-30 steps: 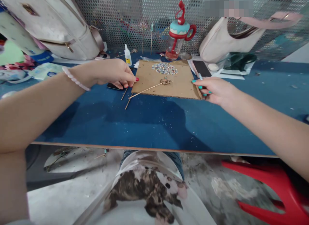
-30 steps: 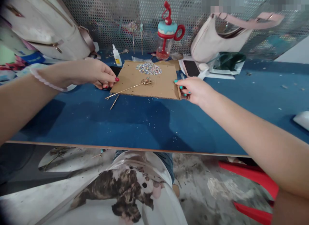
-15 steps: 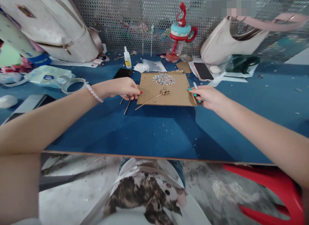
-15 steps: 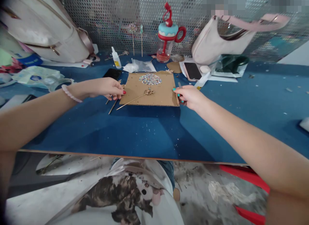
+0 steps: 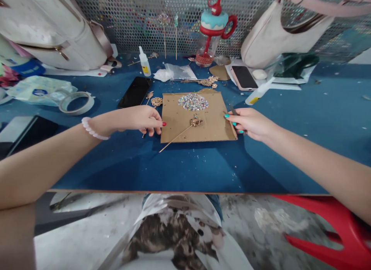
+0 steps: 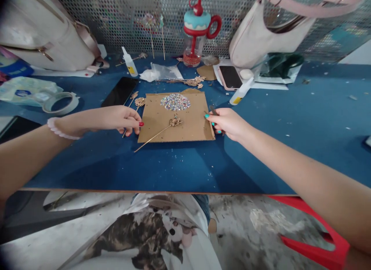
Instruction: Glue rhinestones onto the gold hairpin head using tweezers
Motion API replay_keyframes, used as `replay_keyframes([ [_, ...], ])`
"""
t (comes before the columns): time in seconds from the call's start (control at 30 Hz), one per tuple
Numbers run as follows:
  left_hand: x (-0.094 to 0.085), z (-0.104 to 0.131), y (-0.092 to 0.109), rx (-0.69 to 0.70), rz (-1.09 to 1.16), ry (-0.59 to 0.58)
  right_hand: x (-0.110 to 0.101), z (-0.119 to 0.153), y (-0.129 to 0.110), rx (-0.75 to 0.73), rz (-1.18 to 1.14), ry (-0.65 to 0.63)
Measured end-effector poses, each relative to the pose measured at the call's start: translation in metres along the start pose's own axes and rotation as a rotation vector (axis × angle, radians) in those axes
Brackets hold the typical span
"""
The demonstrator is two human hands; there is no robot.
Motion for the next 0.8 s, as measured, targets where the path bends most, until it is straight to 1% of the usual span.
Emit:
replay_keyframes([
  [0.1, 0.006, 0.006, 0.000, 0.012, -0.023, -0.026, 0.003, 0.002, 0.005, -0.024, 0.023, -0.037],
  [0.23, 0.009, 0.011, -0.004, 0.024, -0.046, -0.048, 0.007, 0.003, 0.007, -0.041, 0.055, -0.082],
  [0.4, 0.008, 0.010, -0.007, 0.026, -0.057, -0.036, 0.010, 0.001, 0.002, -0.047, 0.096, -0.073],
  [0.6, -0.003, -0.005, -0.007, 0.021, -0.063, 0.000, 0.004, -0.014, -0.008, -0.078, 0.170, -0.003],
  [0.8, -0.017, -0.023, -0.012, 0.014, -0.100, 0.040, -0.004, -0.033, -0.009, -0.100, 0.258, 0.045],
])
Point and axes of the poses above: each hand's wrist, its own z-axis away from the middle knuckle, its own x-axis out of the palm, y = z × x, the point moved 6 cm from there along -z, towards the middle knuckle, and after that the axes turned 9 degrees about -y, right-handed, at the moved point
